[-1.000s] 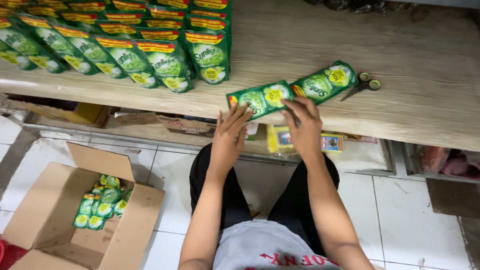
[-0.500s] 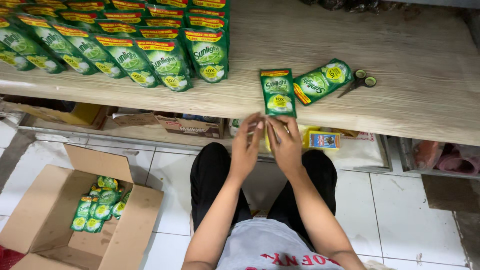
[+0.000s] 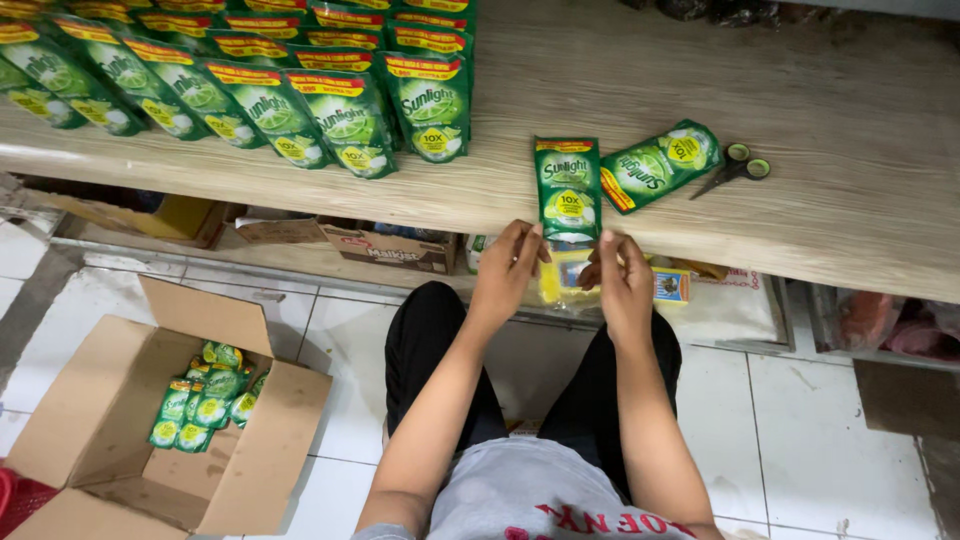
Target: The person organizes sachets of dishwashing liquid on a wooden shelf by taking them out of a cardboard box and arranging them into rows.
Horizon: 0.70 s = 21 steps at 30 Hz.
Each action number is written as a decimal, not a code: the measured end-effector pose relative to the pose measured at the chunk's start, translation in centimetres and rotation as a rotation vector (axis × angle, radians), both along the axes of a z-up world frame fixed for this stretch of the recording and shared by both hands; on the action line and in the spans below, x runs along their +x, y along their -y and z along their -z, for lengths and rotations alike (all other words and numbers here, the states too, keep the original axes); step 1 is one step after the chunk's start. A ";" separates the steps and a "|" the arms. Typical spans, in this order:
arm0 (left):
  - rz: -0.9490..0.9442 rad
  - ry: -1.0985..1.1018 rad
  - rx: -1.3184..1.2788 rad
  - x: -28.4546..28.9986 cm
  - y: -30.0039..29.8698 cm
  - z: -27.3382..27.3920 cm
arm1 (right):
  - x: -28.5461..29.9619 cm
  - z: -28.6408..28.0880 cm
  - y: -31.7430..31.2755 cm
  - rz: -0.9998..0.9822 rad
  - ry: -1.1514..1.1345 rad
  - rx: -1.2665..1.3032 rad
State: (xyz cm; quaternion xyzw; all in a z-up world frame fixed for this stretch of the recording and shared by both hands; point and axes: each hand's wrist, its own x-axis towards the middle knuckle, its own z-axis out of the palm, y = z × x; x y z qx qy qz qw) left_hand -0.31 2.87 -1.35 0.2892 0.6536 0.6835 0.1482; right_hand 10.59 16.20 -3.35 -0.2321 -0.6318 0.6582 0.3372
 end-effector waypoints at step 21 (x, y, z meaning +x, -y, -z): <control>0.114 0.088 0.070 -1.5 2.9 1.0 | 0.3 1.6 -0.9 -0.143 -0.033 -0.208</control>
